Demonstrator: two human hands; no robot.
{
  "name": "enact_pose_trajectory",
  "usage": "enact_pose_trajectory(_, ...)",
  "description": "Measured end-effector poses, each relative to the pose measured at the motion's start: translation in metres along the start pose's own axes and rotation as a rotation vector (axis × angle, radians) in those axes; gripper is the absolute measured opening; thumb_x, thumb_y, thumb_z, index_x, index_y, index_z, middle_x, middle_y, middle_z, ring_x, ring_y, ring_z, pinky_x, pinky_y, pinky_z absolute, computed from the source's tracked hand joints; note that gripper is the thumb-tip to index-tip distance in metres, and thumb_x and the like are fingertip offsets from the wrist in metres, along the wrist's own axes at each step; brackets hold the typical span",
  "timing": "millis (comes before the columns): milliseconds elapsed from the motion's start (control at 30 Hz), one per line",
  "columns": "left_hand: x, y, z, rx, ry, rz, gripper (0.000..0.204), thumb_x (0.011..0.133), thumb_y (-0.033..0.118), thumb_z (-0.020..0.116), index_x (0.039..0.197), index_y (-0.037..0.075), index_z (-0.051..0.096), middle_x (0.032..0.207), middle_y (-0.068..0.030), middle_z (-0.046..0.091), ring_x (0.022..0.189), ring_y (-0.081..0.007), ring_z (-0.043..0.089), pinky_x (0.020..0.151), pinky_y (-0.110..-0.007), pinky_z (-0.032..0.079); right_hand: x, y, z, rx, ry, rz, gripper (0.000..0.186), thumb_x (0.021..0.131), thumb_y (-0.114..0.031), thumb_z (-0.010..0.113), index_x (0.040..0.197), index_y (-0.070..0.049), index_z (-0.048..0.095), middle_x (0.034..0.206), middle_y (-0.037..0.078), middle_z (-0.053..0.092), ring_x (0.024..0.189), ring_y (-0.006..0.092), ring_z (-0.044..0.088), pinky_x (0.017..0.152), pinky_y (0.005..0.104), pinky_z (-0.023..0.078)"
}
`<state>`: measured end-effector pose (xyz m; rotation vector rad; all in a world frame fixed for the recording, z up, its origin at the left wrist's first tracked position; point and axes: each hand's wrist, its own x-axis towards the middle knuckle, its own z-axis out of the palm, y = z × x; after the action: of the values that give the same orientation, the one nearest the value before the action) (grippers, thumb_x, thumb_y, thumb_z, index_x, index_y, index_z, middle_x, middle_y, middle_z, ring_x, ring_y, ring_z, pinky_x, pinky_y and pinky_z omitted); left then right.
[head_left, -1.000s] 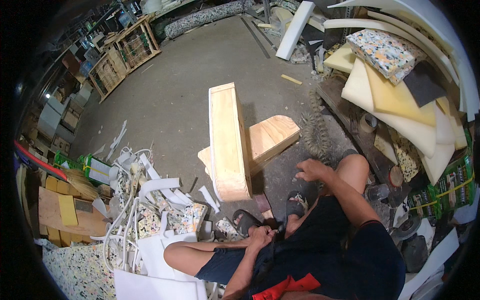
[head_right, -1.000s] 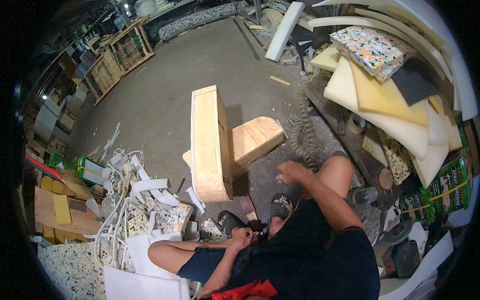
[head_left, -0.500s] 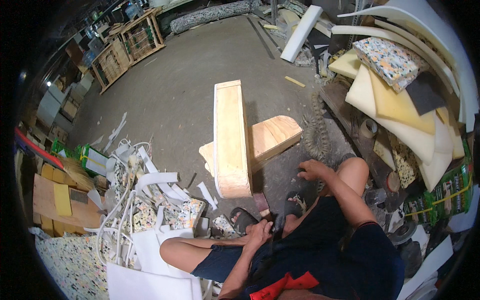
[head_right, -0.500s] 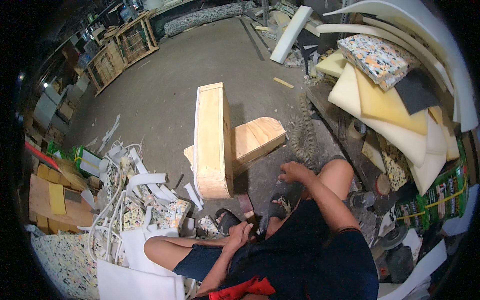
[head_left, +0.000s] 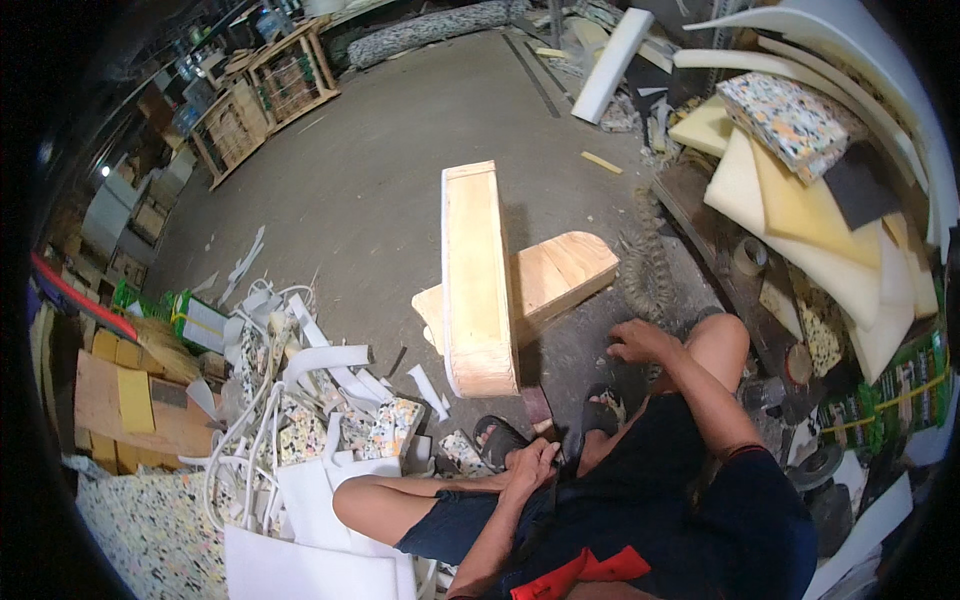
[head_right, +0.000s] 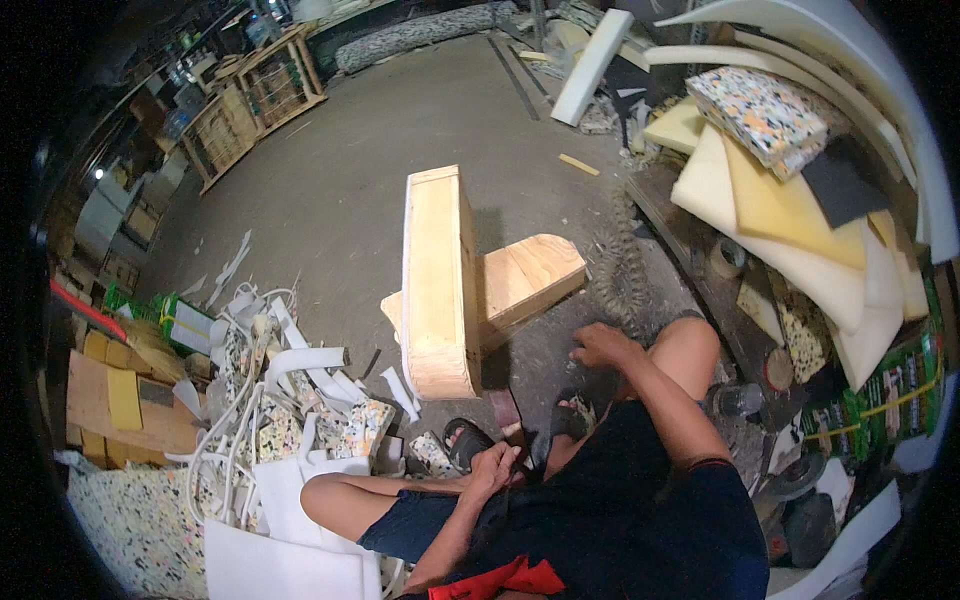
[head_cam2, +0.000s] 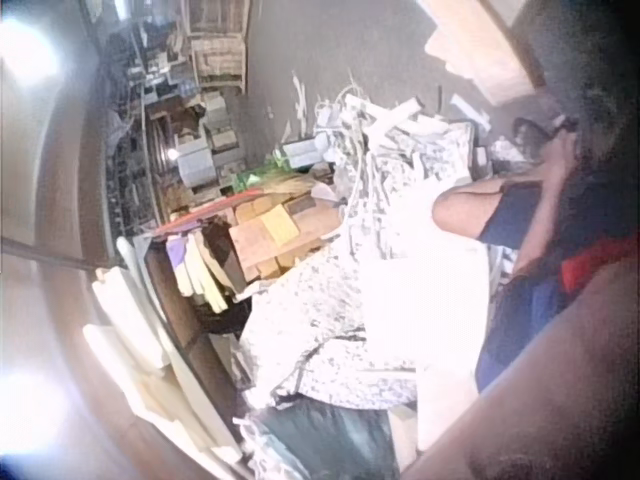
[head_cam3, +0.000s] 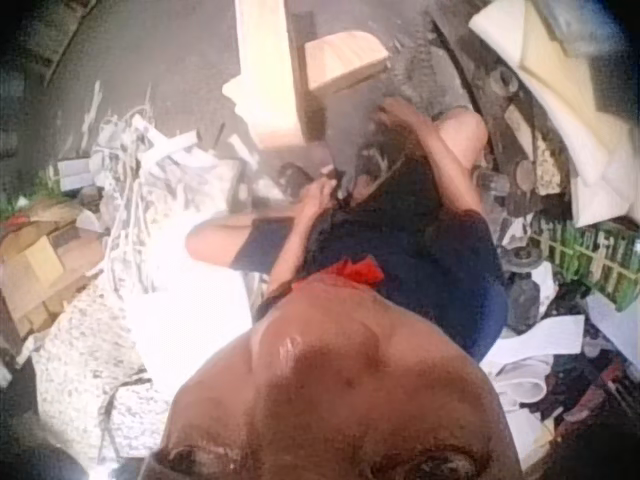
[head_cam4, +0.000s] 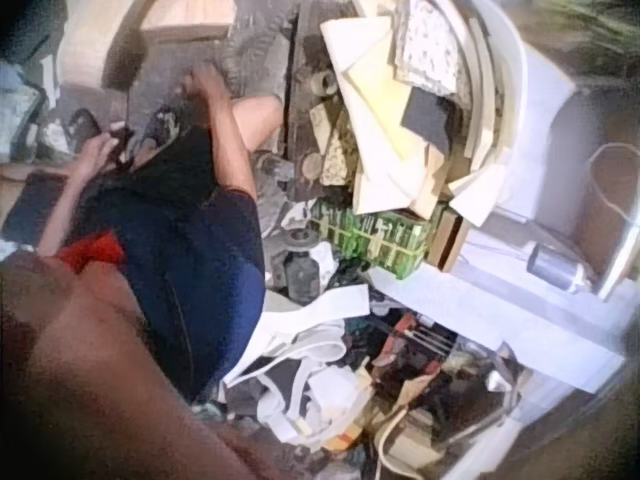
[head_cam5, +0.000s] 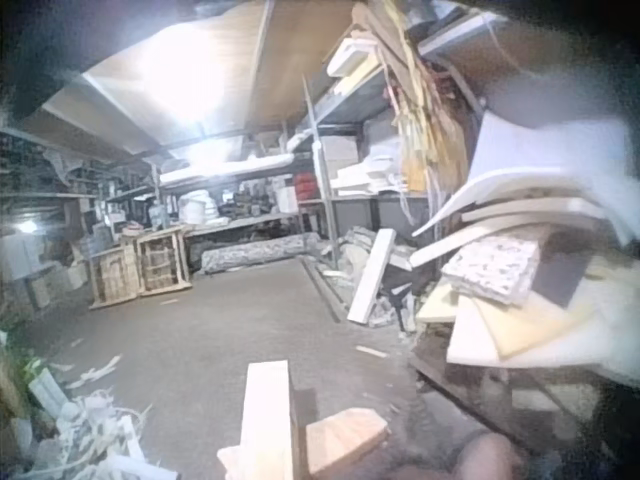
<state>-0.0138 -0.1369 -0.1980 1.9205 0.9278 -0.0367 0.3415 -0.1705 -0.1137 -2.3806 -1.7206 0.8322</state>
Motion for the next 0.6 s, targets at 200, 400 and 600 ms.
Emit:
enact_pose_trajectory(200,-0.001,-0.011,0.011,0.122,0.004,0.029,0.045,0.094,0.049,0.058,0.118,0.012,0.064,0.1,-0.0189,0.071,0.095,-0.0389,0.066,0.09,-0.047,0.046,0.001,0.004,0.003,0.02,0.027,-0.021,0.043,0.087,-0.037,0.066,0.112,-0.001,0.065,0.114,0.022,0.066,0.113,0.0409,0.06,0.093,0.0504,0.048)
enact_pose_trajectory(400,0.003,-0.013,0.014,0.143,-0.079,0.012,0.05,0.096,0.053,0.052,0.12,0.01,0.063,0.106,-0.0185,0.07,0.104,-0.0407,0.064,0.094,-0.047,0.043,0.004,0.015,0.01,0.009,0.032,-0.008,0.04,0.088,-0.035,0.065,0.109,-0.002,0.065,0.112,0.023,0.066,0.112,0.0411,0.06,0.092,0.0513,0.048)
enact_pose_trajectory(600,0.001,-0.007,0.011,0.192,-0.116,-0.008,0.052,0.095,0.049,0.055,0.125,0.007,0.061,0.112,-0.0266,0.067,0.112,-0.0446,0.061,0.096,-0.05,0.045,0.003,0.014,0.007,-0.022,0.028,-0.028,0.041,0.089,-0.036,0.063,0.111,-0.002,0.066,0.115,0.022,0.066,0.116,0.0395,0.058,0.095,0.05,0.048)
